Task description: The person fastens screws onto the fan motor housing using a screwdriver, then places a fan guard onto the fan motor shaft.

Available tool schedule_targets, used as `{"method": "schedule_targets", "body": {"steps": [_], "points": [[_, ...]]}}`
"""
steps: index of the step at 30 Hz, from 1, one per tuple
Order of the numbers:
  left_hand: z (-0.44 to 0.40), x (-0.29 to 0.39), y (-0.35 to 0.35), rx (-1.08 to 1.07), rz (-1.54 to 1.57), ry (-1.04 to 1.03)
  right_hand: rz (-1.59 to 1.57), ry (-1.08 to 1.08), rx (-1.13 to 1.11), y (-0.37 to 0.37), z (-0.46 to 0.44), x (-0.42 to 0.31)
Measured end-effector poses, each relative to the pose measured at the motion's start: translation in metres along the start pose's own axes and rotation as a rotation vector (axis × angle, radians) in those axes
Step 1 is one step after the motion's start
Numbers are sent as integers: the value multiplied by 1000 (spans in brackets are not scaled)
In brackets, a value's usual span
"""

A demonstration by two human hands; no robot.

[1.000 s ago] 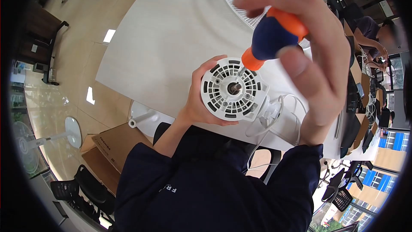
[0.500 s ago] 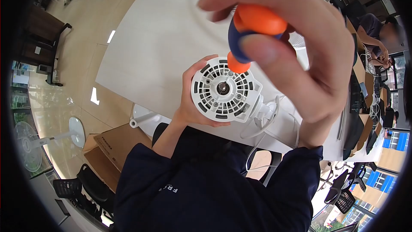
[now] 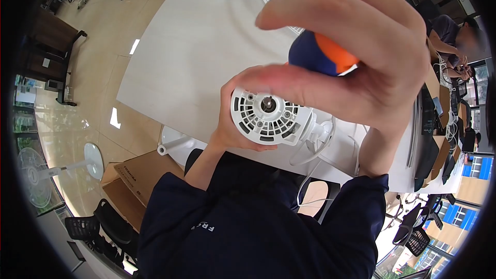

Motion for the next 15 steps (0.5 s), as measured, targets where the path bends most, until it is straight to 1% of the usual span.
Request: {"method": "schedule_targets", "body": {"steps": [2,4,5,7,11,13,14,15], "points": [[-6,-7,1,24,-9,22,-2,3,1,0,0,-2],[-17,-14,2,-94,-49,-341,-4,7,-4,-2,-1,-4],[-15,-10,1,-92,-48,-341,-5,8,-6,-1,0,-5],[-11,1,-1,-81,-55,-238,-16,16,-11,-1,-2,-3],[-8,-1,-3,-65,-7,-223,-31,53,-21,1,-5,5],[-4,-4,-3,9,108,-82,-36,67,-29,1,-7,8],[-6,-4,-2,10,107,-85,-35,67,-39,0,-8,6],[-10,-3,0,-49,19,-176,-37,72,-46,-1,-8,6]]}}
Point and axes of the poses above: each hand's wrist, its own z-axis away from the middle knuckle, its own y-axis out of the back of the hand, x = y × z, the point moved 2 cm from there along -z, towards the middle knuckle, and after that the axes turned 10 degrees about -y, right-handed, at the moved point
